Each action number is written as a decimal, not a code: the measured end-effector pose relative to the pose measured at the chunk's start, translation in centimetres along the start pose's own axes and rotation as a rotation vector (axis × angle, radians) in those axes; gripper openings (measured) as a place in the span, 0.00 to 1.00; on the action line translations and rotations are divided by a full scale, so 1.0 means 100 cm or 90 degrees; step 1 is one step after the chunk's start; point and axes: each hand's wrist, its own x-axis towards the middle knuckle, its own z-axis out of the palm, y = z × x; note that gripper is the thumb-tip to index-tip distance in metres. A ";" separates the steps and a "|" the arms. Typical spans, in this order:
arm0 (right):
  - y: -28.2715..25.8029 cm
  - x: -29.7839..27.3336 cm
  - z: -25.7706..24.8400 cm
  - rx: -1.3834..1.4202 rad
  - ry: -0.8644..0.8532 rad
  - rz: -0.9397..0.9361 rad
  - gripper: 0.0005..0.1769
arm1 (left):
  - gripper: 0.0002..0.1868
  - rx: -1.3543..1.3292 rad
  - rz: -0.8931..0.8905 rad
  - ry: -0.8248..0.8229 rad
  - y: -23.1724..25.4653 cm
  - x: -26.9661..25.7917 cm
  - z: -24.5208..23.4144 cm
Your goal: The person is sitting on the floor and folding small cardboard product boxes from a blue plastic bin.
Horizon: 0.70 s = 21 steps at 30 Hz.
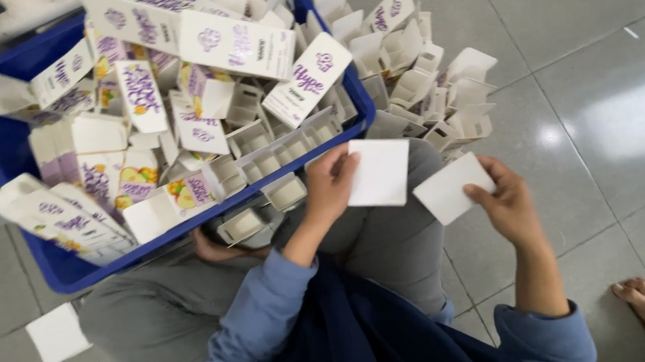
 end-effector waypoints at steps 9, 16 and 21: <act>-0.005 0.016 0.069 -0.029 -0.290 0.029 0.21 | 0.15 -0.179 -0.260 0.351 -0.028 -0.091 -0.161; -0.045 0.003 0.231 0.106 -0.427 -0.007 0.21 | 0.13 -0.254 -0.267 0.639 0.071 -0.190 -0.297; -0.097 -0.039 0.322 0.119 -0.593 -0.179 0.18 | 0.23 0.110 -0.163 0.333 0.073 -0.237 -0.263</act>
